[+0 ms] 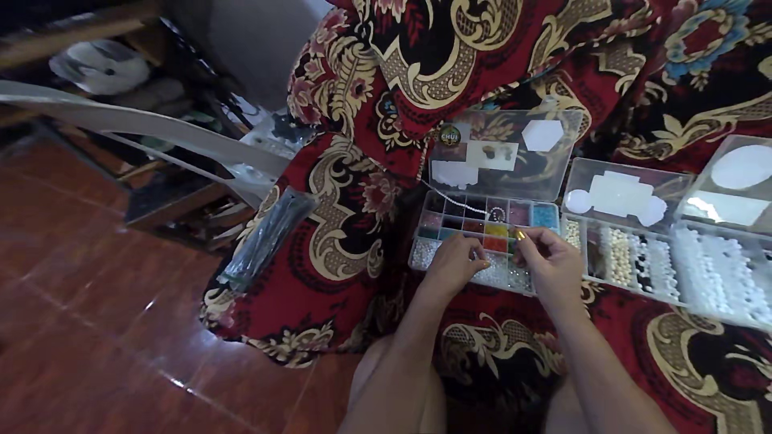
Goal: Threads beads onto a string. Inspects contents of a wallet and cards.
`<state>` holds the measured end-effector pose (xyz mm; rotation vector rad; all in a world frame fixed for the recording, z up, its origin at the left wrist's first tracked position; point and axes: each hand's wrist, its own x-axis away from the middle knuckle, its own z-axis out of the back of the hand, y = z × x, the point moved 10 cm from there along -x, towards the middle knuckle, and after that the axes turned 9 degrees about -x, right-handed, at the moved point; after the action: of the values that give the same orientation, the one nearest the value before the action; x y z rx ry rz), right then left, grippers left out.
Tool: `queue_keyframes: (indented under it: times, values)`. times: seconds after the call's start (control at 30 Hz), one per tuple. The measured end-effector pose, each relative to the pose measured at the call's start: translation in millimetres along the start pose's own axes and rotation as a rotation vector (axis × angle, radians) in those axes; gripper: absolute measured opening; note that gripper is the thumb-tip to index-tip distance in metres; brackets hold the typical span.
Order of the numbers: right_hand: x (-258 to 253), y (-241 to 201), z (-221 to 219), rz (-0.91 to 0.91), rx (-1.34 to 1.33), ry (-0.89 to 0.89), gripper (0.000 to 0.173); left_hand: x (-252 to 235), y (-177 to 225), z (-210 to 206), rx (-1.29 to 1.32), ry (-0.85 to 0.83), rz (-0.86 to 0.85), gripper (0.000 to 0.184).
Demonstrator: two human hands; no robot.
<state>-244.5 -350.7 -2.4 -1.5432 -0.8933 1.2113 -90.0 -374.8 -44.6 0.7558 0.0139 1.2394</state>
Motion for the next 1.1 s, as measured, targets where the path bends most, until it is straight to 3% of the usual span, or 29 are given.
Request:
queue_keyframes:
  times: [0.23, 0.5, 0.73, 0.93, 1.1]
  values:
    - [0, 0, -2, 0.005, 0.0, -0.014, 0.014, 0, 0, -1, 0.115, 0.008, -0.034, 0.022]
    - [2, -1, -5, -0.006, 0.02, -0.026, 0.014, -1, -1, 3, 0.938, 0.029, -0.105, 0.021]
    - [5, -6, -11, 0.038, -0.014, -0.052, 0.014, -3, -4, 8, 1.341, 0.101, -0.046, 0.026]
    - [15, -13, -26, 0.097, -0.088, -0.126, 0.014, -5, -5, -2, 1.474, 0.07, 0.021, 0.015]
    - [21, -15, -33, 0.144, -0.046, -0.121, 0.015, -8, 3, -9, 1.503, 0.034, -0.054, 0.023]
